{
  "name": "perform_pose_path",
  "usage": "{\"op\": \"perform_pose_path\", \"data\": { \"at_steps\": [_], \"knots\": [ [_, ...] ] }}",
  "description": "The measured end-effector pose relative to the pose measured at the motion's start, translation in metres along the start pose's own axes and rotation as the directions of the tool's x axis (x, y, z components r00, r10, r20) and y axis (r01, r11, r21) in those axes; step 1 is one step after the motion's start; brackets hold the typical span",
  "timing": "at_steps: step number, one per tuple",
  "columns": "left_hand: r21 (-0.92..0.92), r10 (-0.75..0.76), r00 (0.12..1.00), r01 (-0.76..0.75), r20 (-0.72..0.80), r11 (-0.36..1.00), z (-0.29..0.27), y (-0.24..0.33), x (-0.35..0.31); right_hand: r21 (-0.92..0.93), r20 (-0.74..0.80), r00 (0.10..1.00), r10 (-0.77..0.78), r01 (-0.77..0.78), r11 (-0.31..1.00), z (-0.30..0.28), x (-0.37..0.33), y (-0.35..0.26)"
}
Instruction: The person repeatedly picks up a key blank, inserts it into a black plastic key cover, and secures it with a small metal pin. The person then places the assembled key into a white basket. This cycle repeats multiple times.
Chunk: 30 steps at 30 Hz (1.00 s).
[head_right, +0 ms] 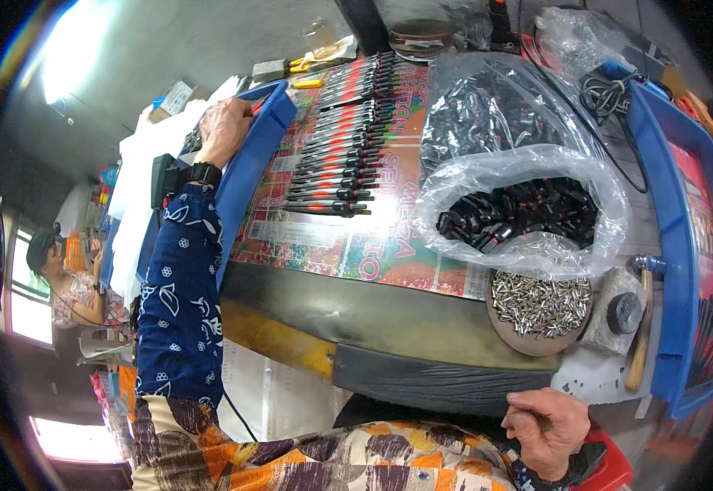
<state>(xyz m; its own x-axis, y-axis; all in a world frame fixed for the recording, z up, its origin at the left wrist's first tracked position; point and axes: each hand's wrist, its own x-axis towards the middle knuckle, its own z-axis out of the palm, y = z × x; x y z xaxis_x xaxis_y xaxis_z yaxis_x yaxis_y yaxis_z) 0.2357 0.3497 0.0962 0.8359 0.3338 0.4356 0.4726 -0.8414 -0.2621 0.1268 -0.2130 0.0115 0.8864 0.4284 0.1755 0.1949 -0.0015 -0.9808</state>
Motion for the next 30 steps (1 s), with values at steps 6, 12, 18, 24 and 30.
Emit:
{"op": "perform_pose_path", "data": {
  "at_steps": [6,12,18,24,30],
  "knots": [
    [0.077,0.098,0.995,-0.097,-0.015,0.992,0.0,-0.004,-0.002,-0.064,0.03,0.999,-0.019,0.021,0.998,-0.001,0.004,-0.005],
    [0.097,0.07,0.997,-0.067,-0.035,0.993,0.008,-0.009,0.0,-0.039,0.036,0.999,-0.036,0.038,0.999,0.001,0.008,-0.006],
    [0.049,0.092,0.993,-0.089,-0.074,0.995,0.016,-0.017,0.0,-0.066,0.082,0.995,-0.062,0.068,0.996,0.0,0.011,-0.008],
    [0.132,0.198,0.976,-0.185,-0.088,0.974,0.034,-0.036,0.004,0.002,0.077,0.991,-0.113,0.114,0.994,0.0,0.013,-0.008],
    [0.16,0.188,0.979,-0.173,-0.082,0.972,0.04,-0.044,0.004,-0.012,0.075,0.973,-0.216,0.218,0.976,0.001,0.014,-0.006]
  ]
}}
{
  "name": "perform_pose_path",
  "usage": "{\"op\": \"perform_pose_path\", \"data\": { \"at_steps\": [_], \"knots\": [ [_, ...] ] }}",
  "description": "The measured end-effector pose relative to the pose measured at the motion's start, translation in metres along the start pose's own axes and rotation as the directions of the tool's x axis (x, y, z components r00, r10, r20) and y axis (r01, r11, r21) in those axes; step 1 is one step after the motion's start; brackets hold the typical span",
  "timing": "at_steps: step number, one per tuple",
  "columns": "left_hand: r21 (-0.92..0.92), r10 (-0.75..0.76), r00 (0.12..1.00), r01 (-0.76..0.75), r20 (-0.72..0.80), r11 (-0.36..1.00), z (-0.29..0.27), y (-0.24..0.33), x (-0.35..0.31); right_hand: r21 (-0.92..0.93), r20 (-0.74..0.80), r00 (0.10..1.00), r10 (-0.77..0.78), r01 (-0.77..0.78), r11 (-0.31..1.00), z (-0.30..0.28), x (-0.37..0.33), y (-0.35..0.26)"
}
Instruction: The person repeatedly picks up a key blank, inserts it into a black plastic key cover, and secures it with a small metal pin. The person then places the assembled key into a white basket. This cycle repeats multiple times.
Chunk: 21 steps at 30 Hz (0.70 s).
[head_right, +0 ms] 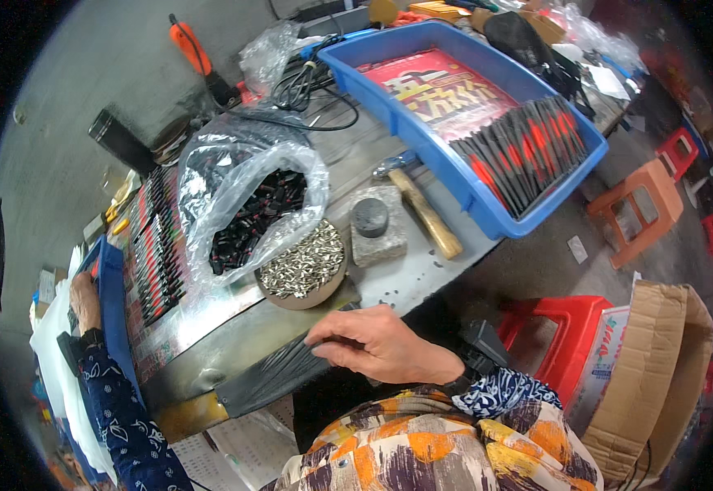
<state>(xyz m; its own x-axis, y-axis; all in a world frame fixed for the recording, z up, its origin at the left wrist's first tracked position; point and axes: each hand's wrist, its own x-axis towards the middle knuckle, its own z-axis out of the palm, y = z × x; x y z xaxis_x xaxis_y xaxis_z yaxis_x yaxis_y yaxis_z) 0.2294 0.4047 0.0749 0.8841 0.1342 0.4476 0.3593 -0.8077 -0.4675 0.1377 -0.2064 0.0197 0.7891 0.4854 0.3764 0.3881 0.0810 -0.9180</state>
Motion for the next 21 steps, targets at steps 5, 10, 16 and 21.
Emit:
{"op": "perform_pose_path", "data": {
  "at_steps": [5,10,16,21],
  "knots": [
    [0.04,-0.047,0.999,0.048,-0.018,0.998,-0.008,-0.006,-0.008,0.015,0.015,1.0,0.025,-0.025,1.0,0.002,-0.003,-0.001],
    [-0.032,-0.124,0.99,0.122,-0.062,0.992,-0.03,-0.021,-0.023,-0.156,-0.04,0.999,-0.032,0.026,0.987,-0.007,-0.005,-0.019],
    [-0.758,-0.294,0.944,0.08,-0.151,0.647,-0.068,-0.002,-0.036,-0.597,-0.244,0.929,-0.279,0.083,0.798,-0.051,-0.001,-0.041],
    [-0.997,-0.277,0.96,0.064,0.05,0.041,-0.132,0.056,-0.074,-0.785,-0.38,0.823,-0.421,-0.047,0.617,-0.099,0.004,-0.05]
  ]
}}
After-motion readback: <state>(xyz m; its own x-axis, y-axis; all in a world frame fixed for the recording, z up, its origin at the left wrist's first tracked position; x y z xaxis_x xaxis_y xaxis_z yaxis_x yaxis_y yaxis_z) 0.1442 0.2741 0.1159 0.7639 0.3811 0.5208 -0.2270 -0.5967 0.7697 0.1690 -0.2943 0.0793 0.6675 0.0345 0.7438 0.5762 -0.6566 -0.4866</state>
